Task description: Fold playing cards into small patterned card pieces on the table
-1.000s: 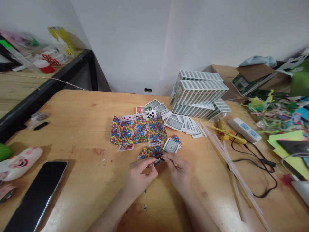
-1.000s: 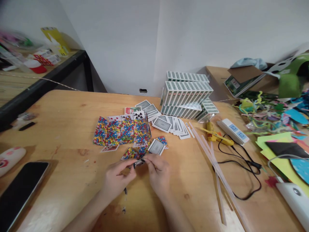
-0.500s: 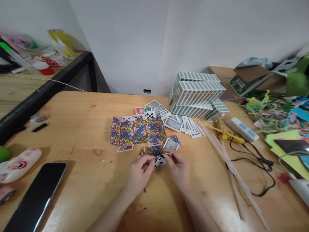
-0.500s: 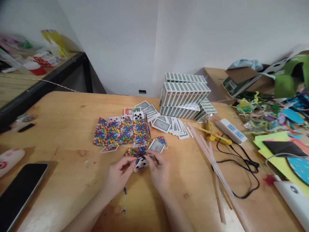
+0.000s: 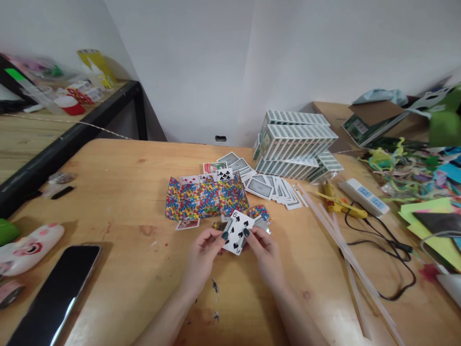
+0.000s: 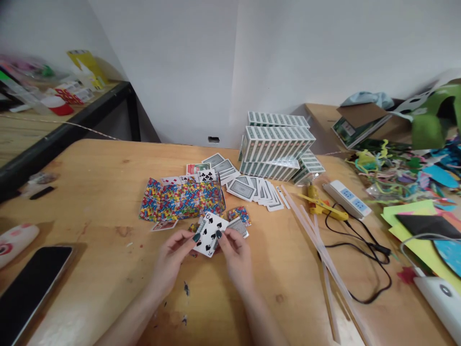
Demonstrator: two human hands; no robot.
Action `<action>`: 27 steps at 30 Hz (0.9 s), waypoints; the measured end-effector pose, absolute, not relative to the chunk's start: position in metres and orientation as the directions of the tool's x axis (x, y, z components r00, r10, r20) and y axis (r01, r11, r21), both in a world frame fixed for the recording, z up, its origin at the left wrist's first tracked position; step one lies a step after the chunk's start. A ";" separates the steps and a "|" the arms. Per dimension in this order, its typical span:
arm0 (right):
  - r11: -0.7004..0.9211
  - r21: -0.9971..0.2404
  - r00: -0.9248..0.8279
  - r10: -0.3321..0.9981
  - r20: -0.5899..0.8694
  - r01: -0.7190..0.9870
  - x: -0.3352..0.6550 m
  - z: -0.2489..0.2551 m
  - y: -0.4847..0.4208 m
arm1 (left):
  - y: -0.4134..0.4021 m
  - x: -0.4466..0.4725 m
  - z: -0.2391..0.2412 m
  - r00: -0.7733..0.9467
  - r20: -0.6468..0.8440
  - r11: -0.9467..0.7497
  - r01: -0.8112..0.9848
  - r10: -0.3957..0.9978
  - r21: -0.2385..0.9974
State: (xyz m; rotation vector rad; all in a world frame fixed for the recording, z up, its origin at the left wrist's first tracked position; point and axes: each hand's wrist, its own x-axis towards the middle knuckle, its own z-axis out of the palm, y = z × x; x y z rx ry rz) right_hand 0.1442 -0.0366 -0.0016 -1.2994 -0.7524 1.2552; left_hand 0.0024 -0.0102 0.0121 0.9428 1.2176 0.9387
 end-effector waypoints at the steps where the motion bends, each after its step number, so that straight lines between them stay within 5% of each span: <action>1: -0.171 -0.953 0.253 0.939 -0.235 -0.251 0.144 -0.001 -0.037 | -0.009 0.001 0.014 0.147 -0.326 0.337 -0.060 0.934 0.939; 5: -0.184 -0.959 0.248 0.940 -0.236 -0.214 0.147 0.000 -0.037 | -0.006 -0.005 0.017 0.307 -0.357 0.391 -0.055 0.882 0.919; 14: -0.221 -0.961 0.103 0.965 -0.240 -0.167 0.143 0.004 -0.042 | 0.001 -0.017 0.012 0.423 -0.469 0.620 -0.368 0.775 0.693; 20: -0.236 -0.955 0.099 0.962 -0.256 -0.182 0.141 0.009 -0.043 | 0.001 -0.018 0.018 0.495 -0.458 0.628 -0.258 0.739 0.734; 27: -0.163 -0.986 0.172 0.972 -0.159 0.013 0.142 0.006 -0.043 | 0.001 -0.015 0.019 0.454 -0.427 0.501 -0.051 0.782 0.864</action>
